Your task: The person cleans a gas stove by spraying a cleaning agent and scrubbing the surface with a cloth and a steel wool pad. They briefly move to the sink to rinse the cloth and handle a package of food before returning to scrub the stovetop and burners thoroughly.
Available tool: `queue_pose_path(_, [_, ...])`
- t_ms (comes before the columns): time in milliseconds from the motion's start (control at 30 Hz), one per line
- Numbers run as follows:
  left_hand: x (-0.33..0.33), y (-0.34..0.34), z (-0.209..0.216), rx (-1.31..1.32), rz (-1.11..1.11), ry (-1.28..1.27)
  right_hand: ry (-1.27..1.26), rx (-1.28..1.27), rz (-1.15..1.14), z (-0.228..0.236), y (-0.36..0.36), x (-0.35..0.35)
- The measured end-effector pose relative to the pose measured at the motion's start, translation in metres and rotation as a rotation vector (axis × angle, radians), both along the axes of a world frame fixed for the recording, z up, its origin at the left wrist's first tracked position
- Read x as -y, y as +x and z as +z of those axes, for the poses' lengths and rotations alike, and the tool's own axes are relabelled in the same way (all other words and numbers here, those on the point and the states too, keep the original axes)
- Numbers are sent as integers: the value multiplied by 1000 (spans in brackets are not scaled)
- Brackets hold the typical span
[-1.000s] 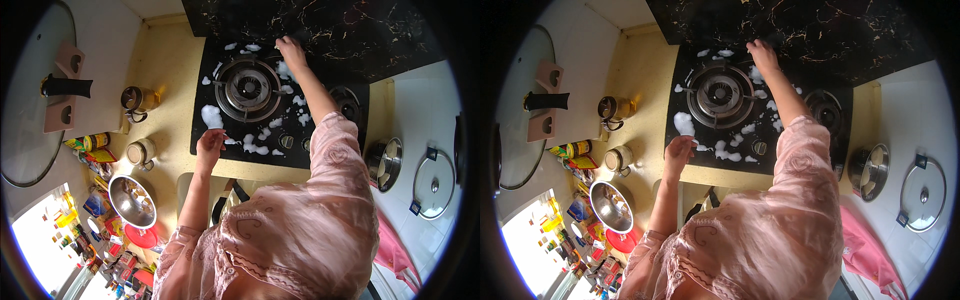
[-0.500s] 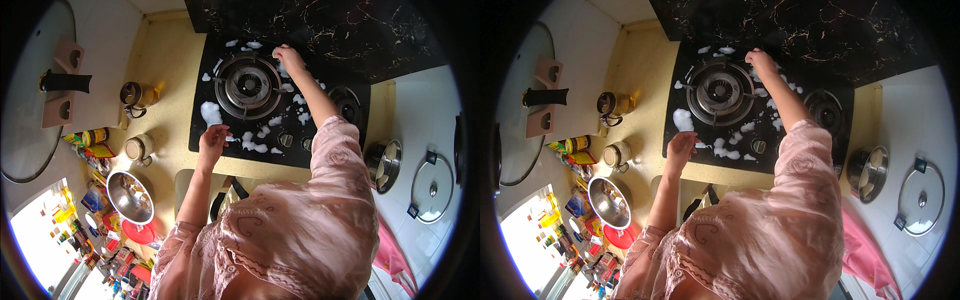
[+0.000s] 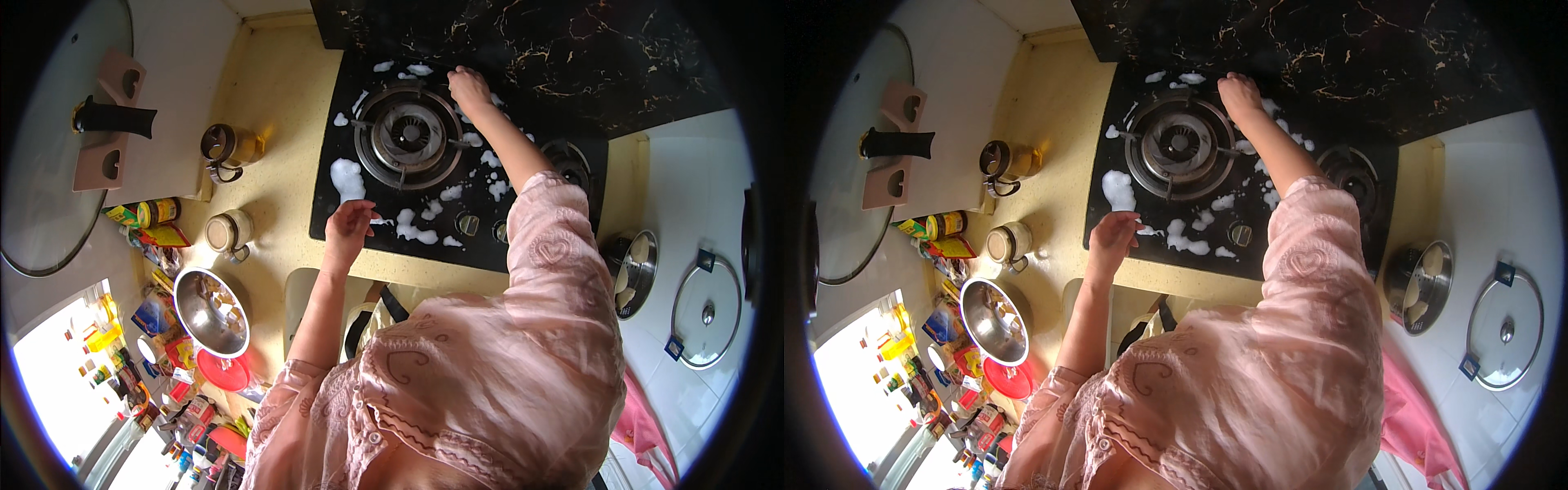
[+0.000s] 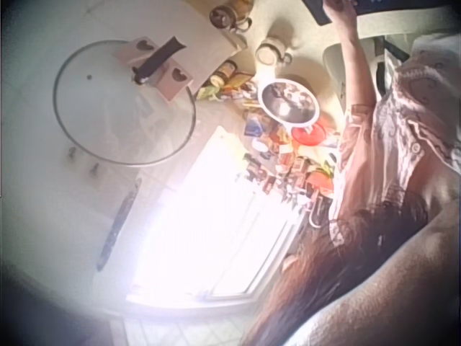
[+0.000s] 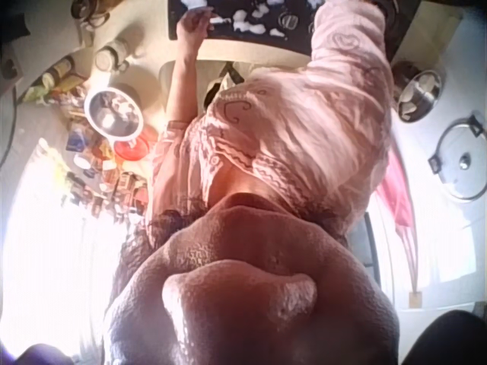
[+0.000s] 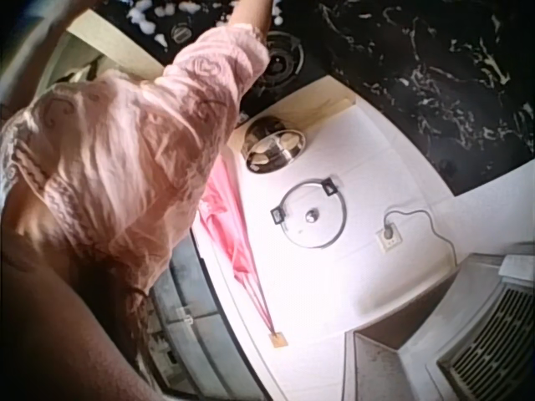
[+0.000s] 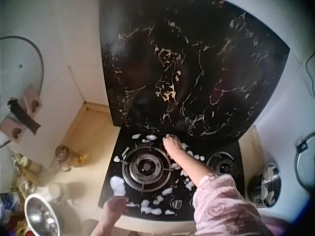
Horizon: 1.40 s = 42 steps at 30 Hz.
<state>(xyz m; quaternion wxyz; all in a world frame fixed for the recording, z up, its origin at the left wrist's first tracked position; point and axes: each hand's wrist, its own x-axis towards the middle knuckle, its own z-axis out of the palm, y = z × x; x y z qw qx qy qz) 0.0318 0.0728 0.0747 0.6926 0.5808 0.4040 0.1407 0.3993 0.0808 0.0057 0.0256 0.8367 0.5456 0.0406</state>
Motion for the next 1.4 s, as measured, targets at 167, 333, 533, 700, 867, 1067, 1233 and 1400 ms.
queue_pose_path(167, [2,-7,-2,1,6,45,-59,-118,-31,7,2,0])
queue_pose_path(333, [8,-10,-1,-41,2,40,143,-500,-179,19,5,15])
queue_pose_path(533, [19,-1,4,-29,-29,27,634,-1712,-185,54,-11,53])
queue_pose_path(700, [30,5,14,-2,-85,78,836,-2217,-199,77,-61,81])
queue_pose_path(867, [42,-3,24,7,-144,106,995,-2355,-313,75,-105,108])
queue_pose_path(1067, [68,-37,30,81,-134,67,1077,-2441,-471,81,-170,148])
queue_pose_path(1233, [88,-77,17,95,-82,61,1055,-2519,-413,81,-216,165])
queue_pose_path(1400, [113,-112,31,74,49,24,920,-2583,-346,91,-258,169])
